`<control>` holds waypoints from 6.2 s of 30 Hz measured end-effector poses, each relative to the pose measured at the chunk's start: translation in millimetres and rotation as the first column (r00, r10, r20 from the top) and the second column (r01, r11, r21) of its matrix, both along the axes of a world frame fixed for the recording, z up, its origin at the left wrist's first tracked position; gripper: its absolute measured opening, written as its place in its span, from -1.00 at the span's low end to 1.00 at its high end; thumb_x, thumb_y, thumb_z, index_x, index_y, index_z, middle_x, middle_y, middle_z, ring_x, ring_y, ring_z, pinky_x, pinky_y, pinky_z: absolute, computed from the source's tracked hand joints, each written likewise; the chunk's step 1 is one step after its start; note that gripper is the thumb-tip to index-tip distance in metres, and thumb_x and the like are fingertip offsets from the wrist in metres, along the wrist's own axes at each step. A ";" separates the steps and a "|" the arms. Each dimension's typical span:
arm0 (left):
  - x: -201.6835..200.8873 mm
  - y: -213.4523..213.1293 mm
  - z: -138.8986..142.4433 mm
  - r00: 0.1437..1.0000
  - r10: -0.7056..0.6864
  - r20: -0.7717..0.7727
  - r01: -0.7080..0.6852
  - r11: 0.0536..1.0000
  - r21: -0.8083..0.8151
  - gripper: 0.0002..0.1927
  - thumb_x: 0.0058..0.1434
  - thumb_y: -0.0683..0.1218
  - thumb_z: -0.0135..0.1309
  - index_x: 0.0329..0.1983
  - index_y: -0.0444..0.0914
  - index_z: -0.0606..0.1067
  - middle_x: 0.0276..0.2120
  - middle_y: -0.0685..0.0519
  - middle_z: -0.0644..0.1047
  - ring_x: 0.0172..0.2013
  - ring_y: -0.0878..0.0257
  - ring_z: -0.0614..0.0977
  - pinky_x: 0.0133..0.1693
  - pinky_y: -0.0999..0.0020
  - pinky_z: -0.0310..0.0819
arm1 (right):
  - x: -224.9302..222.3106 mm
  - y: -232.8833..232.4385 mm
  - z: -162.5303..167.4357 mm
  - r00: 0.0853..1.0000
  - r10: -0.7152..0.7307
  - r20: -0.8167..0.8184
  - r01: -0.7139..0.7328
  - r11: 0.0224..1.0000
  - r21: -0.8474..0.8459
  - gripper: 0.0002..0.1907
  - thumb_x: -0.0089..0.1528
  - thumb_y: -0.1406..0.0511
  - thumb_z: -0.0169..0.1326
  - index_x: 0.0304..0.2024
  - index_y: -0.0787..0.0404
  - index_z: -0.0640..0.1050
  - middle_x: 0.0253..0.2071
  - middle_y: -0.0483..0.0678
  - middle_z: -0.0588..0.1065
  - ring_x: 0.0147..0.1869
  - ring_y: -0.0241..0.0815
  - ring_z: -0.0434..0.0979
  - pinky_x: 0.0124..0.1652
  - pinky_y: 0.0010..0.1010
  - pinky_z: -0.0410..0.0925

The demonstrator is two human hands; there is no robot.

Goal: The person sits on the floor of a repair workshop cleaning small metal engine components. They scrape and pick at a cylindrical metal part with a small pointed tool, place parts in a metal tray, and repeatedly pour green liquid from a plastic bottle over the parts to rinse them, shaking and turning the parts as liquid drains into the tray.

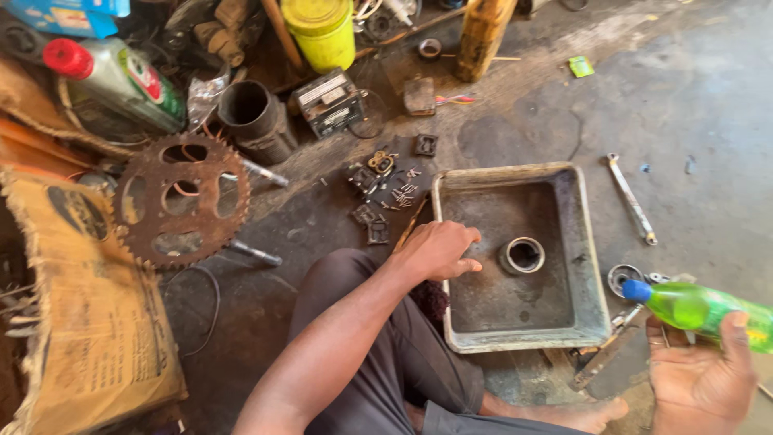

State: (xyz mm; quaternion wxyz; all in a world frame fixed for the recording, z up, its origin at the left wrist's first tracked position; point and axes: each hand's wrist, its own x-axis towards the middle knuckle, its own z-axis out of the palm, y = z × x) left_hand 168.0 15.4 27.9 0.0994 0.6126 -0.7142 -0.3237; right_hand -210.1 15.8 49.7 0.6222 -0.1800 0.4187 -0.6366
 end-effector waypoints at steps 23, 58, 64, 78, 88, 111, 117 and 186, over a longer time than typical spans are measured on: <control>-59.9 -37.5 -74.3 0.992 -0.114 -0.059 0.098 0.970 -0.224 -0.04 -0.17 0.01 0.49 0.34 -0.18 0.35 0.21 0.00 0.49 0.25 0.02 0.44 0.18 0.00 0.31 | 96.9 26.1 13.9 0.655 -0.276 -0.703 -0.022 0.924 -0.383 -0.20 0.21 0.33 0.47 0.28 0.25 0.20 0.14 -0.02 0.38 0.19 -0.24 0.49 0.18 -0.44 0.46; -83.8 -38.8 -47.6 0.698 -0.011 -0.716 0.072 0.996 0.055 0.32 -0.35 -0.08 0.52 0.52 0.13 0.08 0.07 -0.06 0.58 0.05 0.07 0.67 0.18 0.11 0.52 | 84.2 42.1 29.3 0.557 -0.355 -0.750 0.000 0.904 -0.427 -0.13 0.29 0.29 0.49 0.38 0.30 0.16 0.26 0.06 0.33 0.31 -0.13 0.47 0.34 -0.32 0.47; -81.9 -35.9 -42.6 0.719 -0.102 -0.687 0.079 0.995 -0.065 0.29 -0.31 -0.08 0.52 0.51 0.19 0.10 0.07 0.03 0.62 0.22 0.05 0.52 0.27 0.02 0.34 | 79.2 42.7 25.0 0.501 -0.392 -0.772 -0.016 0.887 -0.461 -0.17 0.32 0.30 0.50 0.35 0.30 0.17 0.26 0.04 0.33 0.27 -0.17 0.43 0.34 -0.37 0.45; -80.2 -34.2 -29.3 0.662 -0.248 -0.707 0.132 0.967 -0.216 0.30 -0.30 -0.14 0.50 0.53 0.13 0.07 0.15 0.19 0.60 0.22 0.06 0.43 0.34 0.06 0.24 | 90.6 44.3 36.6 0.622 -0.387 -0.681 0.046 0.886 -0.462 -0.13 0.22 0.35 0.48 0.38 0.26 0.18 0.23 -0.01 0.33 0.29 -0.21 0.45 0.30 -0.42 0.45; -81.3 -31.8 -26.1 0.761 -0.225 -0.608 0.092 0.966 -0.243 0.22 -0.27 -0.03 0.52 0.50 0.13 0.15 0.06 0.18 0.61 0.20 0.06 0.44 0.29 0.07 0.29 | 81.4 49.3 33.5 0.540 -0.421 -0.729 0.010 0.869 -0.495 -0.14 0.33 0.32 0.50 0.39 0.30 0.14 0.22 -0.01 0.30 0.28 -0.17 0.42 0.35 -0.34 0.48; -84.8 -33.7 -30.1 0.895 -0.124 -0.429 -0.035 0.938 -0.344 -0.26 -0.33 0.13 0.45 0.00 -0.12 0.57 -0.06 0.11 0.61 0.11 0.09 0.47 0.10 0.07 0.25 | 85.2 43.0 48.7 0.445 -0.467 -0.765 0.031 0.861 -0.507 -0.08 0.26 0.18 0.51 0.37 0.27 0.13 0.21 0.00 0.24 0.28 -0.17 0.38 0.32 -0.37 0.46; -85.2 -32.7 -29.3 0.890 -0.149 -0.431 -0.020 0.931 -0.364 -0.22 -0.32 0.08 0.48 0.07 -0.10 0.54 -0.02 0.13 0.59 0.12 0.10 0.45 0.08 0.07 0.23 | 82.4 43.5 47.5 0.385 -0.471 -0.794 -0.015 0.857 -0.516 -0.13 0.33 0.20 0.51 0.32 0.29 0.13 0.21 0.00 0.22 0.29 -0.17 0.37 0.30 -0.38 0.41; -82.7 -29.2 -12.6 0.755 -0.349 -0.555 0.063 0.881 -0.468 -0.09 -0.36 0.03 0.55 0.18 -0.02 0.50 0.19 0.28 0.54 0.22 0.08 0.44 0.21 0.10 0.25 | 85.8 49.2 39.3 0.684 -0.373 -0.626 0.029 0.873 -0.487 -0.18 0.30 0.32 0.50 0.38 0.29 0.21 0.16 -0.07 0.34 0.20 -0.26 0.42 0.24 -0.42 0.40</control>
